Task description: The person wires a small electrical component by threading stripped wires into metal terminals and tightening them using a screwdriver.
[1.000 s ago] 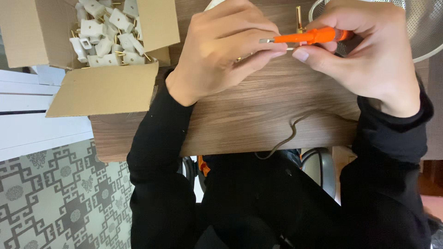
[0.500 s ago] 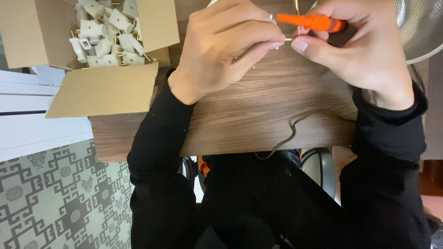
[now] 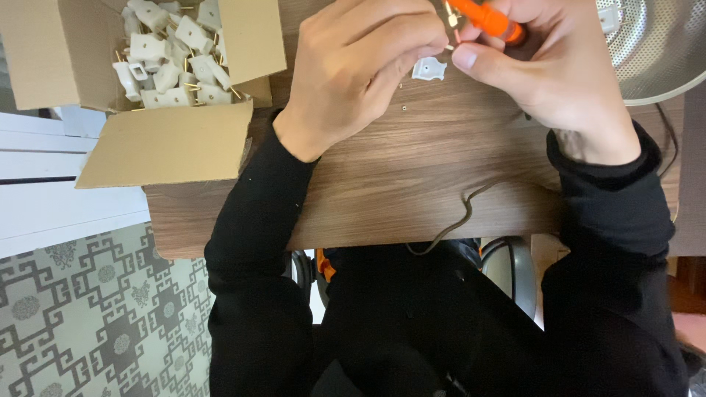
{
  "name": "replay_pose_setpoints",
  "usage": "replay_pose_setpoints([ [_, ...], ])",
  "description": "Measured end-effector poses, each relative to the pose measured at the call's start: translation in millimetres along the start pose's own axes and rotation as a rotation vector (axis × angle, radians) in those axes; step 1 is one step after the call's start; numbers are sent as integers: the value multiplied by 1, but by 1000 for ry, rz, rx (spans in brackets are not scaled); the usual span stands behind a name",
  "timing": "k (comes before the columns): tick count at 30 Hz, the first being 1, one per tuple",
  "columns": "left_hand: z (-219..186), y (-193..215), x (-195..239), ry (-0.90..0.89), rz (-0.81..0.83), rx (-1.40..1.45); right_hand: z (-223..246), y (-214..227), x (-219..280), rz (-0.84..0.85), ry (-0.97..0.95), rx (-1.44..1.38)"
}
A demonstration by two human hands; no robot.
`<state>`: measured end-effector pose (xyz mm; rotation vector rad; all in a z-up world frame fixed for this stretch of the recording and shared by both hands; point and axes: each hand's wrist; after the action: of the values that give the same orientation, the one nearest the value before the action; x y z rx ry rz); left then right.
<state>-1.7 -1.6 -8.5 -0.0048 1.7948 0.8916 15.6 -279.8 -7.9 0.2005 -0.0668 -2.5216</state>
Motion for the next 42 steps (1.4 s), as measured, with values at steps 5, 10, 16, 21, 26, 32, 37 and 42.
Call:
replay_pose_setpoints([
  [5,-7,-3,6,220,-38,-20,-20,2,1,-166,6,-37],
  [10,-6,-30,65,416,84,-41,-27,7,-4,-201,14,10],
  [16,4,-52,145,408,401,-309,-20,3,-12,-183,109,70],
  [21,14,-62,164,476,495,-231,-14,-7,-17,-236,131,19],
  [26,16,-66,171,562,477,-156,-9,-6,-17,-251,141,-34],
  [32,11,-59,164,496,430,-188,-11,-2,-20,-249,89,-135],
  [37,9,-58,162,466,403,-209,-7,0,-20,-263,68,-130],
  [42,3,-53,150,512,383,-156,-4,1,-18,-219,100,-115],
])
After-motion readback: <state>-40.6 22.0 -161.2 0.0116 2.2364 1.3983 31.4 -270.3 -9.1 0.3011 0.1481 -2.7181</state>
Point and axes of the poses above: each hand's wrist, its own x-axis away from the middle knuckle, its own y-axis out of the back of the hand, z = x × y, and after that the axes turned 14 degrees about -x, right-handed
